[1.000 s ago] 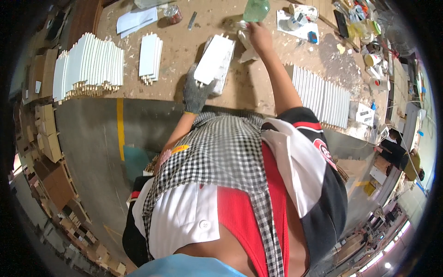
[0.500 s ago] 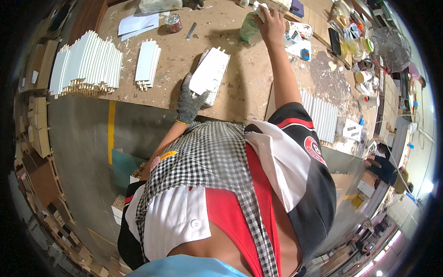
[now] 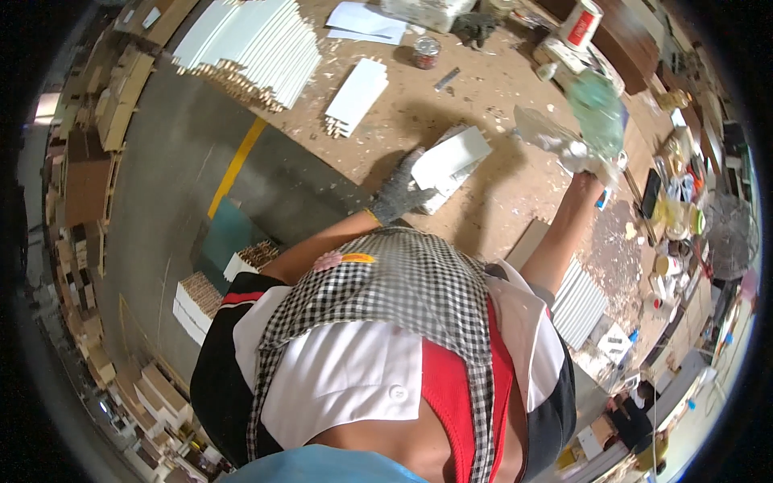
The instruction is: The person wipes white rectangular furniture components one at a time with a white cloth and applies a blue substance to the edges, then stacks them on the workbench.
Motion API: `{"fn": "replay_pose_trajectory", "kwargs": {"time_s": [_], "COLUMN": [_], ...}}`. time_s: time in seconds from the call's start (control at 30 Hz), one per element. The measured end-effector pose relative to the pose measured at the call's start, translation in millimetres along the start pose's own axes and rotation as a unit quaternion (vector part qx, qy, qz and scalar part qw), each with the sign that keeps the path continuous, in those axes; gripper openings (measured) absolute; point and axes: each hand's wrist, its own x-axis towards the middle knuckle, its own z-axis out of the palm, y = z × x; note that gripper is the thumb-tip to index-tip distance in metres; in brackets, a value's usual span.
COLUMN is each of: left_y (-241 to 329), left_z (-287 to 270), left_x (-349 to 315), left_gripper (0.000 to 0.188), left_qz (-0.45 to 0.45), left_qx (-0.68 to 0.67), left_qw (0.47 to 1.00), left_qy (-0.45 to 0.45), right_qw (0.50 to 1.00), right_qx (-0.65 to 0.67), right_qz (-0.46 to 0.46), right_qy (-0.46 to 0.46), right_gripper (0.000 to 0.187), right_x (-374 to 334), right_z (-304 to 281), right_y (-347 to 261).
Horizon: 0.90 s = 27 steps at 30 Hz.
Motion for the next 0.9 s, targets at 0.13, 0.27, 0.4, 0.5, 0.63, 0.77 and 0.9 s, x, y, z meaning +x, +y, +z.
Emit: {"fn": "replay_pose_trajectory", "kwargs": {"time_s": [0.13,0.27,0.4,0.5,0.63,0.77,0.9], "left_y": [2.6,8.7,1.3,8.0,1.9,-2.8,1.4], "left_z": [-5.5,-5.2,-2.9,3.1,2.1,2.0,7.7], "left_x": [0.4,-2.6,-3.3,-0.4,-4.4,-4.2,5.3], "left_gripper": [0.091,0.089,0.093,0.109,0.101,0.091,0.075], "left_qz": [-0.005,0.003,0.006,-0.038,-0.038,-0.098,-0.071], "left_qx": [-0.024,-0.034,-0.029,-0.067,-0.093,-0.154,-0.288], "left_qw": [1.0,0.999,1.0,0.997,0.993,0.982,0.953], "left_qy": [-0.003,0.005,-0.008,0.005,0.063,0.05,0.062], "right_qw": [0.987,0.991,0.531,0.53,0.541,0.632,0.545], "right_qx": [0.128,0.091,-0.661,-0.683,-0.695,-0.649,-0.627], "right_qz": [0.087,0.015,-0.492,-0.453,-0.446,-0.349,-0.275], "right_qy": [-0.041,-0.097,-0.197,-0.216,-0.161,-0.24,-0.484], "right_gripper": [0.034,0.027,0.03,0.034,0.038,0.039,0.044], "right_x": [-15.2,0.2,-25.5,-36.0,-38.9,-113.9,-243.7], "right_z": [-0.8,-3.7,56.2,52.7,64.9,99.3,71.7], "right_y": [10.0,17.1,23.3,31.1,-8.3,4.8,89.7]}}
